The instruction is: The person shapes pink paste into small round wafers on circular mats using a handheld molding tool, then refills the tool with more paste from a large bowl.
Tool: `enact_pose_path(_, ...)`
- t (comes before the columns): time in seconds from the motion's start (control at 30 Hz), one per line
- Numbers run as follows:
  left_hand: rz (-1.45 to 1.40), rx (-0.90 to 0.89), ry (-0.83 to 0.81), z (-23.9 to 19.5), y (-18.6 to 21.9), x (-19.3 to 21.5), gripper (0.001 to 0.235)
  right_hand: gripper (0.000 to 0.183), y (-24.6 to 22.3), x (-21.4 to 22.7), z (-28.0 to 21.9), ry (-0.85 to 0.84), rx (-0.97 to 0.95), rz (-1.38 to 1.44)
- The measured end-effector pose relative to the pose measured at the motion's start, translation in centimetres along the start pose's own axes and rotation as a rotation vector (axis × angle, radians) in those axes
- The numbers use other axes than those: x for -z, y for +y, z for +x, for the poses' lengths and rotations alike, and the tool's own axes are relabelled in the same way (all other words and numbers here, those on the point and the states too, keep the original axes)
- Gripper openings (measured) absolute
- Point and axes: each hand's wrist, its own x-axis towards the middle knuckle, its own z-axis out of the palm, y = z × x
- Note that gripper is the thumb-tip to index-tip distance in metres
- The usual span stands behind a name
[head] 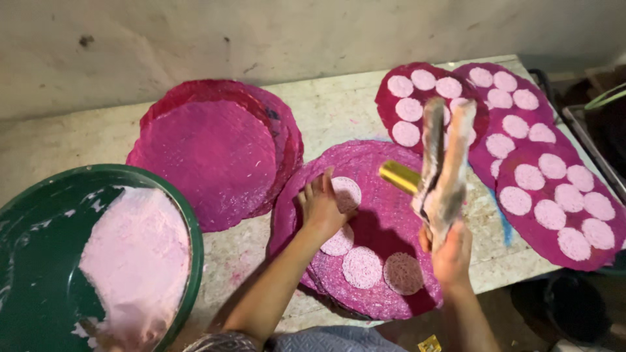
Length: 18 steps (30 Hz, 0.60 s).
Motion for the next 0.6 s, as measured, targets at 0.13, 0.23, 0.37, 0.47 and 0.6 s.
enact_pose_path(0.13, -0.031, -0.057, 0.143, -0.3, 0.7, 0.2, 0.116, 0.081, 1.5, 3.1, -4.3, 0.161, -0.074, -0.074)
enact_pose_path(0.23, 0.037, -0.066, 0.089, 0.8, 2.6, 0.9, 0.115, 0.082, 3.4, 5.0, -7.3, 0.315, -0.067, 0.036)
enact_pose_path(0.37, 0.121, -0.186, 0.023, 2.8, 7.7, 3.0, 0.121, 0.077, 5.2, 6.7, -10.0, 0.409, -0.006, 0.177)
enact_pose_path(0.47, 0.107, -0.445, -0.005, 2.3, 11.9, 6.1, 0.127, 0.069, 4.3, 6.9, -10.6, 0.309, -0.098, 0.202)
enact_pose_path(0.6, 0.238, -0.946, -0.295, -3.0, 14.2, 10.6, 0.102, 0.058, -0.3, 6.2, -11.5, 0.052, 0.095, -0.041)
